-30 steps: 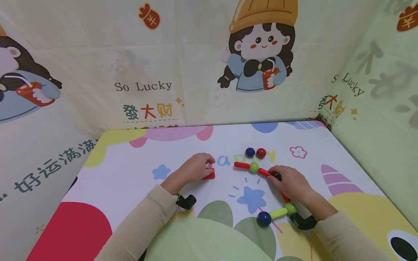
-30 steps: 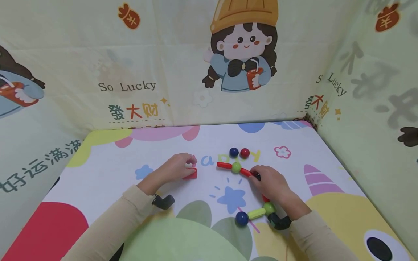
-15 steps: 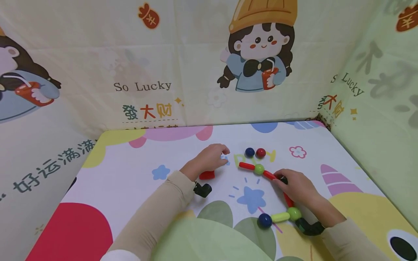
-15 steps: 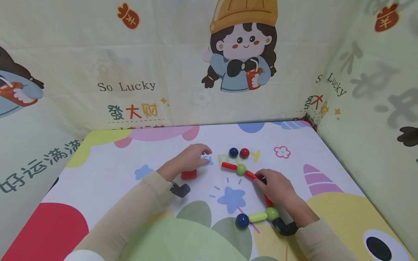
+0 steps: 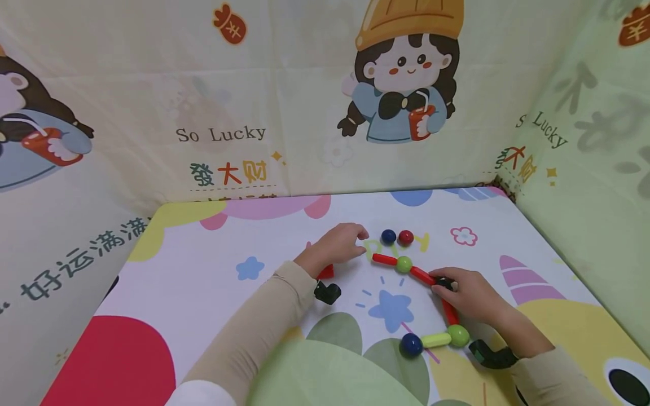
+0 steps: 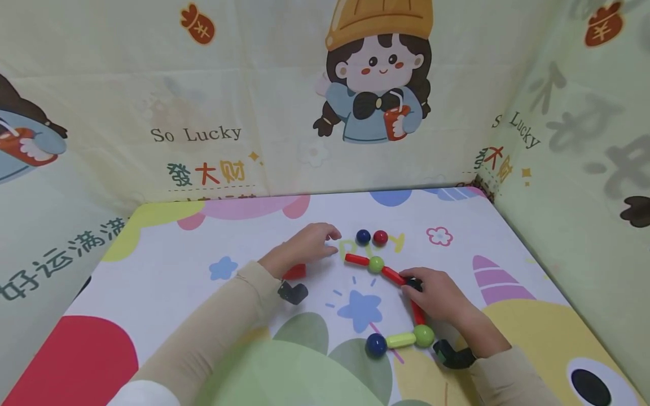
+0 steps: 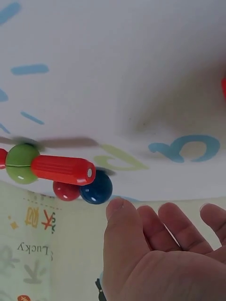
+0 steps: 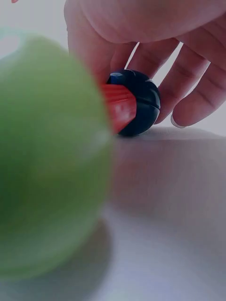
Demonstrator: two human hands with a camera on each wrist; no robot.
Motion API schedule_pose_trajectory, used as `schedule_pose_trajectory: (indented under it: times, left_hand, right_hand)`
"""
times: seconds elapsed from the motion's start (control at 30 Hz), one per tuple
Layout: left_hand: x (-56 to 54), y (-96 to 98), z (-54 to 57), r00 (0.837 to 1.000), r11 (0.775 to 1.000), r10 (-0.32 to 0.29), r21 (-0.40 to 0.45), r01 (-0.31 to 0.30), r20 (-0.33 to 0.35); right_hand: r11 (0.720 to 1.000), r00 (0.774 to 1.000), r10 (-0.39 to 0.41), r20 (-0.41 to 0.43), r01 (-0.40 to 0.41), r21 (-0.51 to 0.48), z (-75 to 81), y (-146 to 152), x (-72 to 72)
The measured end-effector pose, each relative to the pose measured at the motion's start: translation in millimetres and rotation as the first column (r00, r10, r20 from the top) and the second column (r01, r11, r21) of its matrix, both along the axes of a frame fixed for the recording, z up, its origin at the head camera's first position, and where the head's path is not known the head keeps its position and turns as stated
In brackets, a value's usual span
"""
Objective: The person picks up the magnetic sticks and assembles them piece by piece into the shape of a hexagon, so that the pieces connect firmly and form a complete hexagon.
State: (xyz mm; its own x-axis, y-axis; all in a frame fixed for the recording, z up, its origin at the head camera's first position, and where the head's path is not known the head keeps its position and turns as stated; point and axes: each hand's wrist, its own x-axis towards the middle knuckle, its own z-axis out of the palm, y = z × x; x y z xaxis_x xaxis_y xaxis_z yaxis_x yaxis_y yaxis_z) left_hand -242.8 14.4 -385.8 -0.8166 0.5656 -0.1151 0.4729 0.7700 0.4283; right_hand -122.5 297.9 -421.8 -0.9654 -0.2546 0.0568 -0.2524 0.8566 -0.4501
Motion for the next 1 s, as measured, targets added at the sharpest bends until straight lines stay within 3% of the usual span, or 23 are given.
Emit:
schedule_pose_trajectory:
  times: [0.37,0.63,1.0]
  left_hand:
    - [-5.9,25.1,-10.2,0.999,0.999,-0.034,0.018,0.035,-0.016]
    - [-6.0,41.0,-13.0,0.999,0.999,-0.023,0.046,0.025,-0.033]
    - [-12.4,53.3,-21.1,1.000,1.000,-0.007,0.007,0.007,-0.021]
  right_hand:
    - [0.999,0.999,-0.041,0.005,0.042,-0.016,-0.4,0.1,5.5]
    - [0.999,0.999,-0.038,-0.014,0.037,-0.038,-3.7,-1.0,4.7]
    - [0.998,0.999,-0.034,-0.032,0.033,-0.049,-4.4,-2.6,4.2]
